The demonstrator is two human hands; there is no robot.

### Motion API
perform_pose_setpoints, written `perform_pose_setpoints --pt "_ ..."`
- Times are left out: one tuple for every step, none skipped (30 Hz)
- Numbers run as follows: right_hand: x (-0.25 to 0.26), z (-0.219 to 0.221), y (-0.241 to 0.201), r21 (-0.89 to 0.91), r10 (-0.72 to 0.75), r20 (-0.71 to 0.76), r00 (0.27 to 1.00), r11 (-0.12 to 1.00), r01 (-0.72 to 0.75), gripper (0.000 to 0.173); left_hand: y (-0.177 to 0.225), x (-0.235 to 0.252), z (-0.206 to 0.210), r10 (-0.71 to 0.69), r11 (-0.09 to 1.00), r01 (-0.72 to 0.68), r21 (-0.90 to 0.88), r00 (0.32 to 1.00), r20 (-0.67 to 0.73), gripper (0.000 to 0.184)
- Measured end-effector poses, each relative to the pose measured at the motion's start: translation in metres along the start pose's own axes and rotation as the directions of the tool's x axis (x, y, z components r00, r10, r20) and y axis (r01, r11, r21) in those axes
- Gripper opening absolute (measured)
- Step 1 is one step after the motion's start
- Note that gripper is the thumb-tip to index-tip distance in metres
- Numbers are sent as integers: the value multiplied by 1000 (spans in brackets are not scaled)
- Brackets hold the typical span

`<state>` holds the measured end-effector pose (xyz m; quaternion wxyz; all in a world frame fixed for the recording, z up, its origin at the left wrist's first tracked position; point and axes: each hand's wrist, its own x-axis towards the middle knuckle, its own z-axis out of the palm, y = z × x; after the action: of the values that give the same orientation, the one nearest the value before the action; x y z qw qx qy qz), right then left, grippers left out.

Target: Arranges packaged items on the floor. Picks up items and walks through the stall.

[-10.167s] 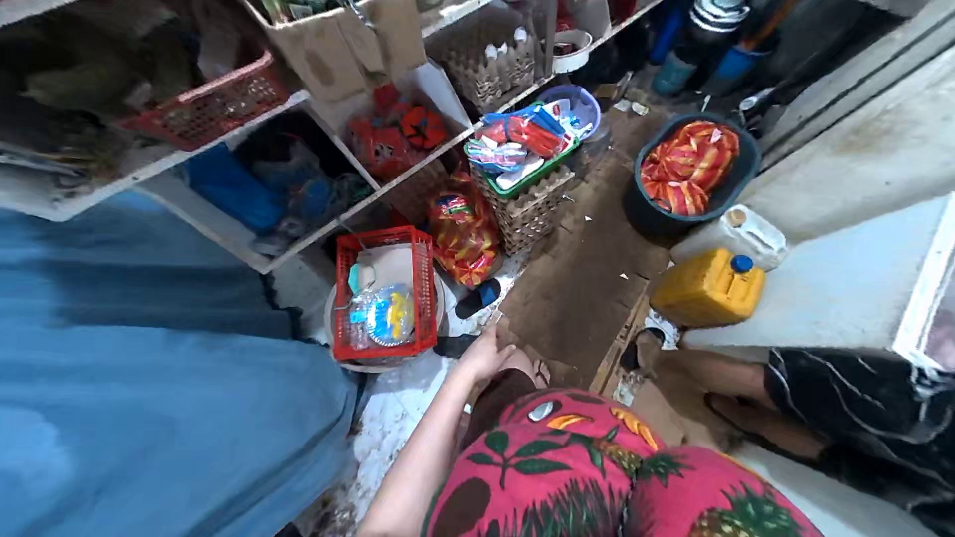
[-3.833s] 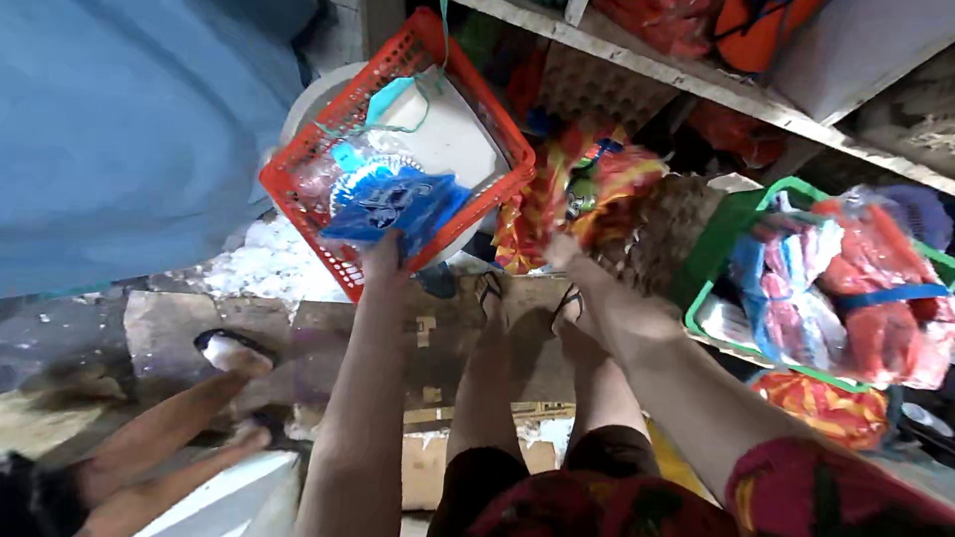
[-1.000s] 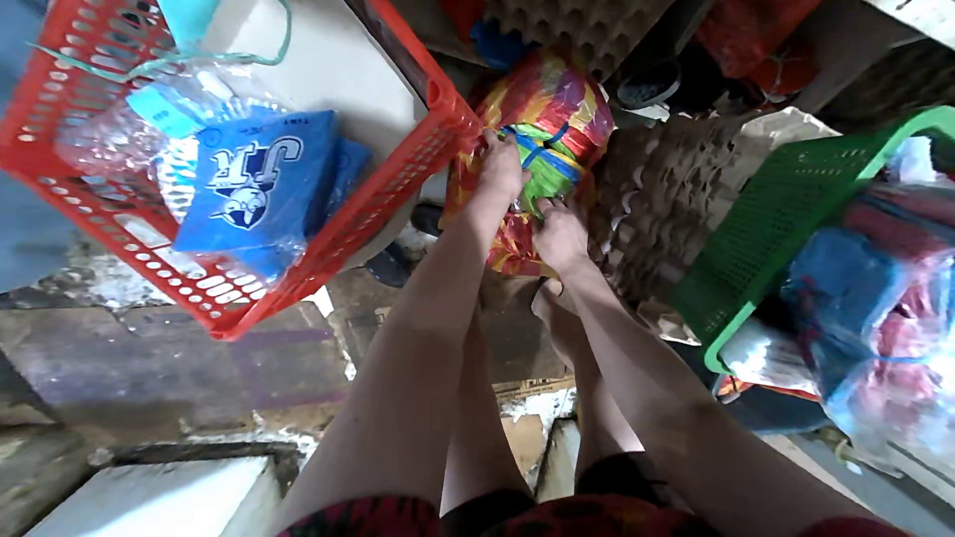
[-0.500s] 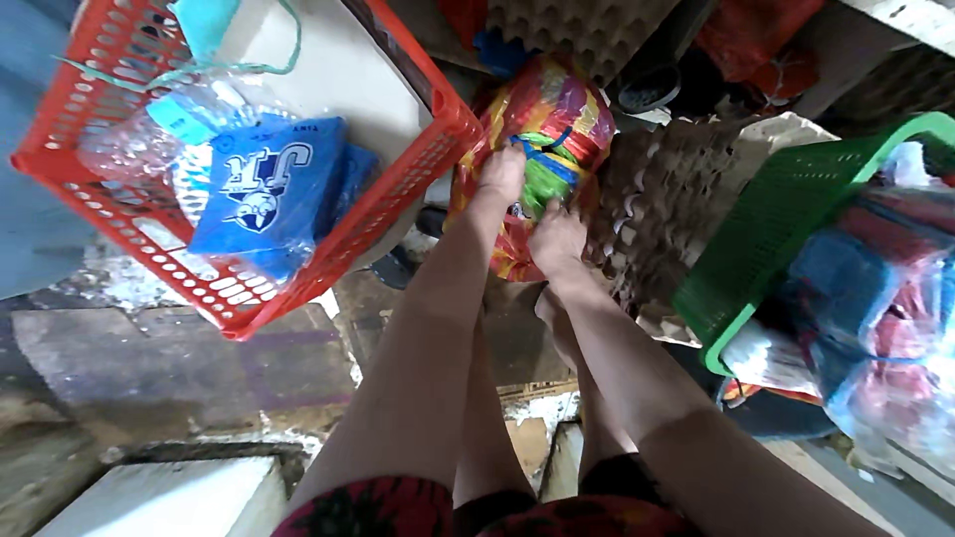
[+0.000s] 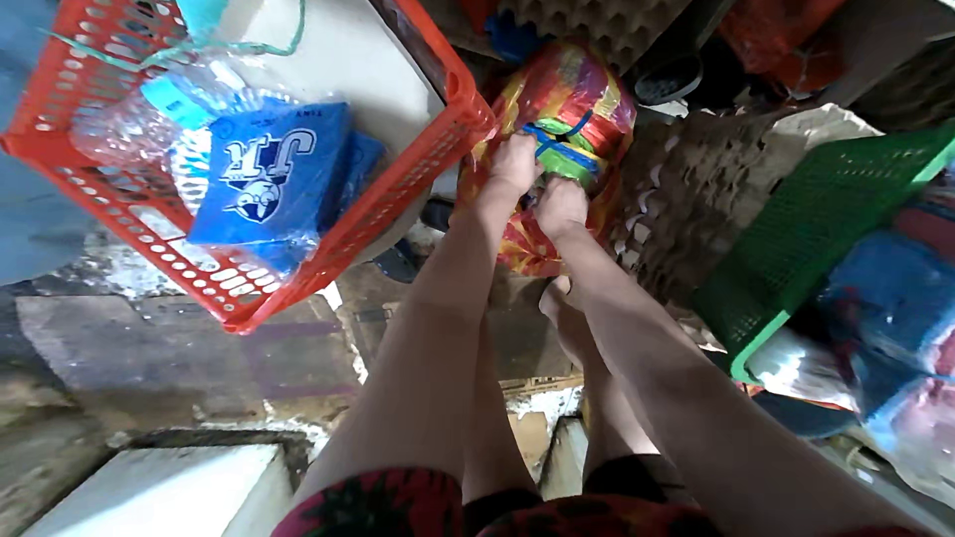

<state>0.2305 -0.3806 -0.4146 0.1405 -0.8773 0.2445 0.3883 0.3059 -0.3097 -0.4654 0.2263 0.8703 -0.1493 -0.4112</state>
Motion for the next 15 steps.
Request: perform_pose_setpoints --pt "0 2 5 22 15 -1 1000 1000 -15 36 5 -1 -1 -8 1000 8 16 1000 13 40" --pt "0 3 10 44 27 -7 1000 999 -27 37 10 -1 -3 -16 999 14 38 999 33 40" --pt "-1 4 14 57 33 -12 999 998 -33 37 15 -1 -6 -23 997 19 70 998 55 41" --pt "-1 4 16 61 31 -19 999 998 -30 38 18 0 -10 -28 994 20 105 997 78 43" --pt "-1 5 19 67 21 -26 999 998 -19 39 21 1 -15 -30 990 16 140 995 97 47" --pt "-1 7 21 75 9 -28 1000 997 -7 40 23 0 -18 -33 985 15 172 994 105 50" --pt "-2 9 23 85 -4 -36 999 996 7 40 25 0 -19 -35 981 16 194 995 95 57" --pt "-1 11 25 102 -18 -40 999 995 22 40 27 1 -17 -38 980 23 196 996 75 67" --pt "0 14 27 115 -30 -45 999 993 35 41 29 1 -13 -58 984 46 172 996 62 76" --pt "2 15 29 116 -39 -47 998 992 44 41 29 3 -9 -82 987 76 141 996 43 82" --pt "4 15 30 115 -43 -42 998 992 48 42 28 5 -5 -106 989 103 107 994 25 87" --pt "5 16 31 116 -43 -40 998 992 48 42 25 7 -4 -131 987 129 91 991 14 92" --pt "5 16 32 122 -39 -34 999 992 43 42 24 10 -4 -155 985 153 84 988 21 95" --pt "4 16 32 129 -28 -29 999 991 31 42 22 14 -5 -171 982 167 91 984 43 96" --pt "2 17 32 141 -12 -24 1000 990 15 41 23 17 -6 -169 981 160 108 983 73 96"
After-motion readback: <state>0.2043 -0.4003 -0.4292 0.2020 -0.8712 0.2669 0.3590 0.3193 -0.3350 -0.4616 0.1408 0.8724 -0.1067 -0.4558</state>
